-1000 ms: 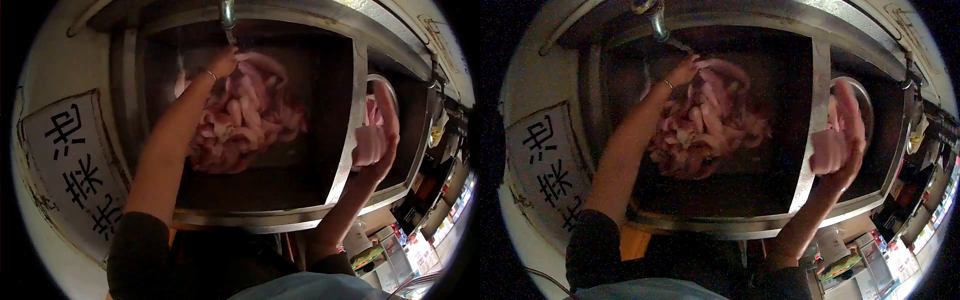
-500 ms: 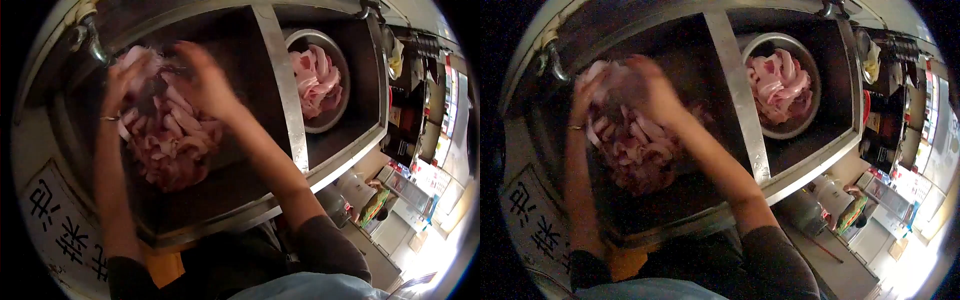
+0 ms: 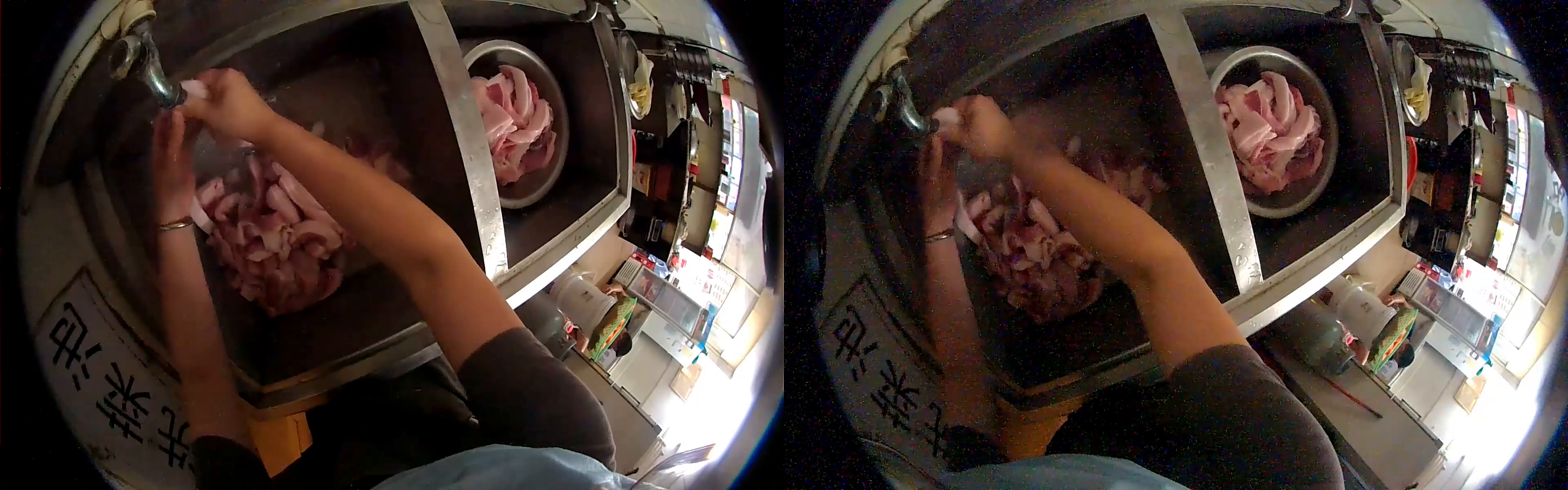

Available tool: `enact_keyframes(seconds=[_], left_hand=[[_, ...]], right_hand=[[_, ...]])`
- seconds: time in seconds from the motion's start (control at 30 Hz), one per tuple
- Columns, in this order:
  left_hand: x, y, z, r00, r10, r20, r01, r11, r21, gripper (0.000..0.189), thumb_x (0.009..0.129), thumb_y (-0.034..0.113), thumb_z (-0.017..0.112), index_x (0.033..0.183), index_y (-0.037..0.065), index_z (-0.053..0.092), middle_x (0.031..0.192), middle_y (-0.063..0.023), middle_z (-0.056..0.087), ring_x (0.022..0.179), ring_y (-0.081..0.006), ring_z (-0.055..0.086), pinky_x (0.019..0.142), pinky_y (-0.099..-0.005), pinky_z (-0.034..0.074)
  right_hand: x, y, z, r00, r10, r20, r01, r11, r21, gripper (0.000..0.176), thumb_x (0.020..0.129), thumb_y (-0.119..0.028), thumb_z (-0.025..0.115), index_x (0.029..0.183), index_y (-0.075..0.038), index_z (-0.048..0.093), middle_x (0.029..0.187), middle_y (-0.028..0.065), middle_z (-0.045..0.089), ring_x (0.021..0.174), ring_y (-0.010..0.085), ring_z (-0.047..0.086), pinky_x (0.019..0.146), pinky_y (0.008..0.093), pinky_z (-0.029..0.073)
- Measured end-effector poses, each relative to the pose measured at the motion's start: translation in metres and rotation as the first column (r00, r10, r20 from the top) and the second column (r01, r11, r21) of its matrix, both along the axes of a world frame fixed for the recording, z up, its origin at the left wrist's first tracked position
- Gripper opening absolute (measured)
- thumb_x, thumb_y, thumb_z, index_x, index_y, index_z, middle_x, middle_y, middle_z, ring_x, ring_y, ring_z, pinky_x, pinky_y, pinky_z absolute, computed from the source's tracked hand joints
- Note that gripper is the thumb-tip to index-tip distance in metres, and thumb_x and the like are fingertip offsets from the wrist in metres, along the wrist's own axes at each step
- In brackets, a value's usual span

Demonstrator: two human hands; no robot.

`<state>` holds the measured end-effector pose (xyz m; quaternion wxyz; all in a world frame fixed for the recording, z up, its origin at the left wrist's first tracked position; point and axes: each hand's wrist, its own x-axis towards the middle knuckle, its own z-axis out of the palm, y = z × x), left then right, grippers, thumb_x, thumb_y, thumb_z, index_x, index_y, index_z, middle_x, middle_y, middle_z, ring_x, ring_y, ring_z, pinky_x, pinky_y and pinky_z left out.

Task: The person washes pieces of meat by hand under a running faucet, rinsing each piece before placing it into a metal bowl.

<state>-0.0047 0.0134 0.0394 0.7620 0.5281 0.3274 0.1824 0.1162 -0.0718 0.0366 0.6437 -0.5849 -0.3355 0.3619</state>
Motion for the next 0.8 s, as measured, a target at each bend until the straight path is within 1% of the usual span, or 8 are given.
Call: enact_keyframes(seconds=[0.1,0.17,0.33,0.4,0.43,0.47,0.67,0.8], left_hand=[[0.001,-0.006,-0.024,0.981,0.033,0.193,0.018,0.967,-0.254,0.046,0.083,0.02,0.053,0.124,0.007,0.036,0.125,-0.0127,0.038,0.113,-0.0231,0.039,0.096,-0.0361,0.029],[0.012,-0.023,-0.022,0.924,0.314,0.221,-0.148,0.822,-0.55,0.047,0.082,0.02,0.054,0.124,0.007,0.037,0.126,-0.0126,0.038,0.114,-0.0236,0.038,0.098,-0.0357,0.027],[0.016,-0.016,-0.049,0.91,0.355,0.213,-0.189,0.814,-0.549,0.038,0.087,0.026,0.046,0.119,0.007,0.039,0.118,-0.0083,0.042,0.108,-0.0172,0.042,0.087,-0.0317,0.038],[0.013,-0.009,-0.056,0.907,0.366,0.207,-0.201,0.81,-0.551,0.037,0.088,0.028,0.044,0.118,0.006,0.039,0.116,-0.0073,0.043,0.106,-0.0156,0.044,0.084,-0.0307,0.041],[0.011,-0.004,-0.058,0.951,0.276,0.141,-0.223,0.925,-0.308,0.032,0.088,0.026,0.043,0.113,0.007,0.043,0.11,-0.0066,0.047,0.1,-0.0146,0.047,0.081,-0.0291,0.042],[0.012,-0.003,-0.053,0.978,0.201,0.048,-0.199,0.979,-0.045,0.027,0.089,0.025,0.043,0.109,0.007,0.047,0.105,-0.006,0.05,0.094,-0.0136,0.05,0.077,-0.0276,0.043],[0.014,-0.024,-0.006,0.998,0.056,0.017,-0.058,0.966,0.254,0.015,0.082,0.015,0.051,0.096,0.009,0.049,0.097,-0.0044,0.052,0.087,-0.0141,0.05,0.071,-0.0298,0.042],[0.008,0.005,-0.025,0.993,0.102,-0.057,-0.106,0.991,-0.076,0.026,0.089,0.026,0.038,0.095,0.004,0.051,0.095,-0.0043,0.053,0.086,-0.0125,0.051,0.073,-0.0274,0.042]], right_hand=[[-0.004,0.002,0.008,0.991,-0.057,-0.12,0.062,0.997,0.041,0.024,0.082,-0.023,0.053,0.078,0.001,0.055,0.06,0.0056,0.054,0.057,0.0108,0.054,0.048,0.0266,0.043],[-0.004,0.003,0.018,0.972,-0.054,-0.23,0.072,0.995,0.068,0.024,0.083,-0.023,0.051,0.08,0.0,0.054,0.063,0.0054,0.054,0.058,0.0107,0.054,0.049,0.0265,0.043],[-0.005,0.004,0.017,0.905,-0.062,-0.421,0.131,0.982,0.136,0.022,0.082,-0.02,0.054,0.092,-0.001,0.05,0.07,0.0042,0.054,0.063,0.0101,0.053,0.053,0.0256,0.045],[-0.007,0.004,-0.009,0.967,-0.115,-0.225,0.177,0.945,0.277,0.027,0.078,-0.017,0.059,0.098,-0.002,0.047,0.076,0.0052,0.055,0.07,0.0101,0.053,0.058,0.025,0.045],[-0.005,-0.001,-0.011,0.968,-0.112,-0.226,0.174,0.945,0.278,0.027,0.078,-0.017,0.059,0.098,-0.002,0.047,0.076,0.0052,0.055,0.07,0.0101,0.053,0.058,0.025,0.045],[-0.001,-0.012,-0.01,0.968,-0.159,-0.193,0.196,0.961,0.192,0.03,0.075,-0.016,0.062,0.097,-0.002,0.047,0.078,0.0063,0.056,0.074,0.0099,0.053,0.061,0.0248,0.045],[0.002,-0.026,-0.005,0.985,-0.151,0.079,0.162,0.975,-0.155,0.049,0.071,-0.04,0.064,0.096,0.001,0.053,0.086,0.0153,0.058,0.08,0.0219,0.058,0.068,0.0323,0.046],[-0.003,-0.019,0.015,0.868,-0.203,0.453,0.229,0.973,-0.002,0.048,0.069,-0.043,0.061,0.093,-0.002,0.057,0.084,0.0165,0.055,0.073,0.0337,0.056,0.066,0.0375,0.047]])
